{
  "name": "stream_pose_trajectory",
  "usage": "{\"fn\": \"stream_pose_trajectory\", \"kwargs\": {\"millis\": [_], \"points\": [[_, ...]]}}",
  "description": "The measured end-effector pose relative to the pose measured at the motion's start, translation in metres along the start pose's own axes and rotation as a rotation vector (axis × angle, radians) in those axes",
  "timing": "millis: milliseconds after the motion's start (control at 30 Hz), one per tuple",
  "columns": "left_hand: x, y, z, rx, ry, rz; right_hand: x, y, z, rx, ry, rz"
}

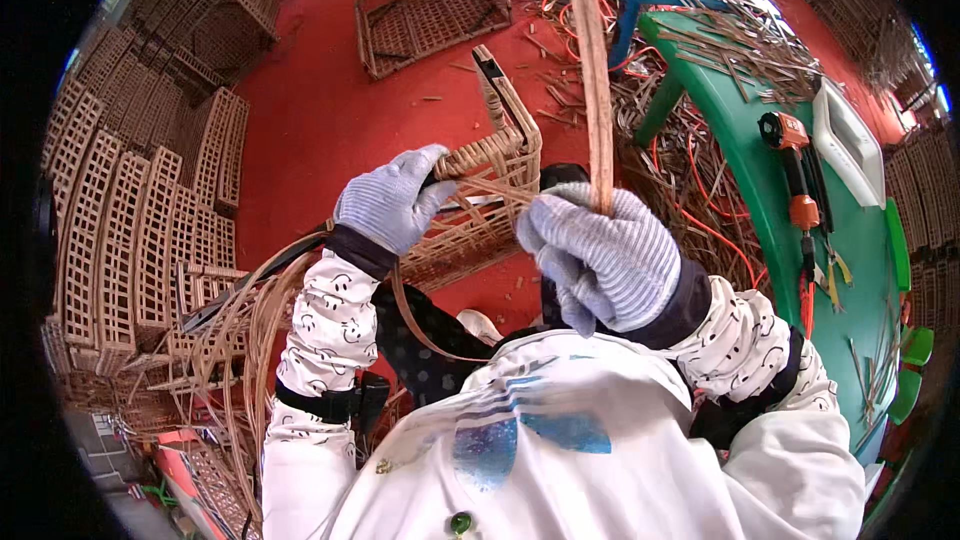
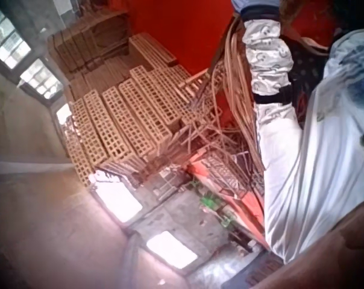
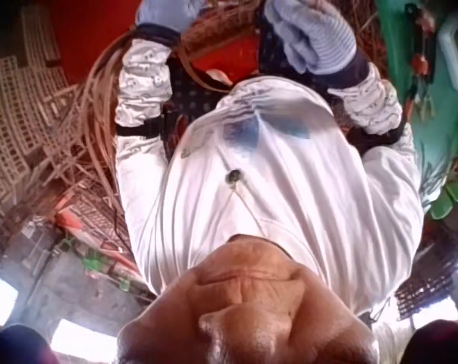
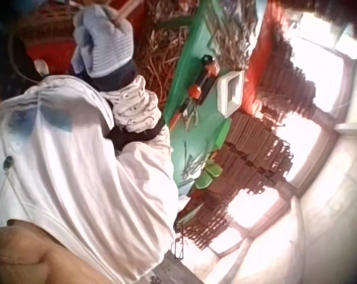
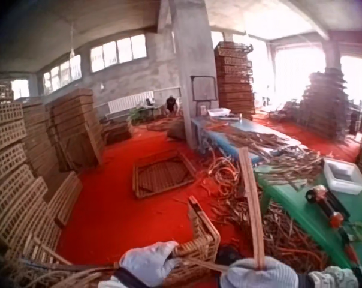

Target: Assembling and reinforcing a wicker or bamboo furniture frame using a pneumatic stapler and weaving techniques.

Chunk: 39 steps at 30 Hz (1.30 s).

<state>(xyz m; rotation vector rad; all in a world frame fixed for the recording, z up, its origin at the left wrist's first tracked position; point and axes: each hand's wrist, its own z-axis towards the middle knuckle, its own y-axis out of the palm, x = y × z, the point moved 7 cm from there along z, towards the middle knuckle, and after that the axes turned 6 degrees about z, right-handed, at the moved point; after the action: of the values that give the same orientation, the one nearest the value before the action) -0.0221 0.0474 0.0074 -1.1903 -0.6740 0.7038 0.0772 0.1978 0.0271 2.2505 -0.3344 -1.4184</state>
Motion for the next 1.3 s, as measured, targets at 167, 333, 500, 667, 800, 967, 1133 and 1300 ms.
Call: {"fn": "stream_pose_trajectory", "kwargs": {"millis": [167,333,500,667,800,967,1133,1300], "points": [[0.003,0.003,-0.004,0.028,-0.010,0.045,0.002,-0.025,-0.006,0.117,0.004,0.069],[0.009,0.010,0.005,-0.045,-0.078,0.088,0.006,-0.050,-0.014,0.290,-0.055,-0.002],[0.007,0.006,-0.002,0.123,-0.015,0.131,-0.034,0.011,0.014,0.075,-0.135,-0.219],[0.007,0.003,0.001,0.151,0.046,0.055,-0.061,0.050,0.064,-0.149,-0.246,-0.515],[0.011,0.006,0.017,-0.127,0.057,0.154,-0.076,0.070,0.098,-0.266,-0.328,-0.932],[-0.009,0.007,0.017,-0.076,0.020,0.156,-0.079,0.087,0.138,-0.354,-0.213,-1.119],[-0.006,0.020,0.038,-0.019,0.071,0.030,-0.160,0.042,0.122,0.215,-1.145,-1.017],[-0.026,0.012,0.052,-0.131,0.012,0.025,-0.204,-0.132,0.056,0.324,-1.246,-0.736]]}}
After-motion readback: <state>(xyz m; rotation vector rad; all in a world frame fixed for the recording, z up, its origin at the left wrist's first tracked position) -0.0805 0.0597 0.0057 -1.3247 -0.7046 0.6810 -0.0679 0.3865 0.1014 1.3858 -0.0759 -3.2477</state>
